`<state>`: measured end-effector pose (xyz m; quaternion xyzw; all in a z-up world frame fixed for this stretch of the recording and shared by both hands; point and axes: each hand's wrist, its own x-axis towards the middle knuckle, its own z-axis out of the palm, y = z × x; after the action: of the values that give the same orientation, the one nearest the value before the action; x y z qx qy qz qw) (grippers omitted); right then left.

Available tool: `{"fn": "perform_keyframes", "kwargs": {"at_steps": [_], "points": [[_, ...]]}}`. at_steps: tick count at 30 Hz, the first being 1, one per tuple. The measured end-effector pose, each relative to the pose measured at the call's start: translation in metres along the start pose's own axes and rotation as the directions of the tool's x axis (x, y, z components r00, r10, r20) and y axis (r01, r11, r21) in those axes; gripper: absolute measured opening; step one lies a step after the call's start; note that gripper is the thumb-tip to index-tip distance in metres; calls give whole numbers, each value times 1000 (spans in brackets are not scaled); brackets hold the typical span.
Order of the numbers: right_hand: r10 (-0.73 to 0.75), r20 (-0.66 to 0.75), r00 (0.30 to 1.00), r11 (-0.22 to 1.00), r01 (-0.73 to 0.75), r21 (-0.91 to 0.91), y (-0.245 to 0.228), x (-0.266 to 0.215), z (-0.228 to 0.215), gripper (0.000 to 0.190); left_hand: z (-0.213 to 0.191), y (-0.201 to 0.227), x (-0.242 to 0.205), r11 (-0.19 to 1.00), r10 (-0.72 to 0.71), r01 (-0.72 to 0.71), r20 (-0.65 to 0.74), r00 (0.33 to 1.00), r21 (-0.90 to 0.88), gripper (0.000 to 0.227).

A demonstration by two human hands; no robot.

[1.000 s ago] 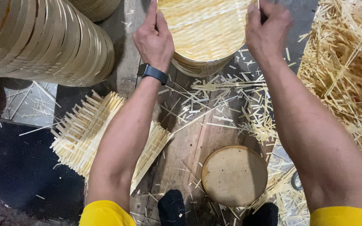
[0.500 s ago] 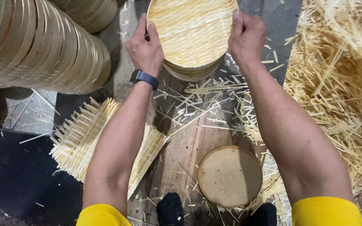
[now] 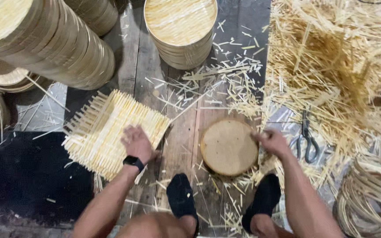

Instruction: The person constructs bamboo basket bottoms by placing a square of woven bamboo slats over a round wooden mold, securing a circular bamboo frame on top, and trimming the excess slats around the mold using shears.

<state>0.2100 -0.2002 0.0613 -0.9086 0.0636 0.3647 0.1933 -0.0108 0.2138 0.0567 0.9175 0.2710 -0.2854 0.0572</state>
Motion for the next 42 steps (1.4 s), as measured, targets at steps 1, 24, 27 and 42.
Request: {"fn": "perform_keyframes", "kwargs": {"at_steps": [1, 24, 27, 42], "points": [[191, 184, 964, 970, -215, 117, 25, -16, 19, 59, 19, -9, -12, 999, -33, 31, -50, 998, -40, 128], [-139, 58, 989, -18, -61, 998, 60, -57, 75, 79, -147, 102, -124, 519, 782, -793, -551, 291, 318, 19], [-329, 221, 918, -80, -260, 962, 50, -68, 44, 89, -67, 170, -112, 359, 899, -887, -363, 246, 290, 20], [37, -80, 996, 678, 34, 735, 33, -53, 53, 35, 40, 131, 18, 203, 60, 150, 165, 984, -968, 37]]}}
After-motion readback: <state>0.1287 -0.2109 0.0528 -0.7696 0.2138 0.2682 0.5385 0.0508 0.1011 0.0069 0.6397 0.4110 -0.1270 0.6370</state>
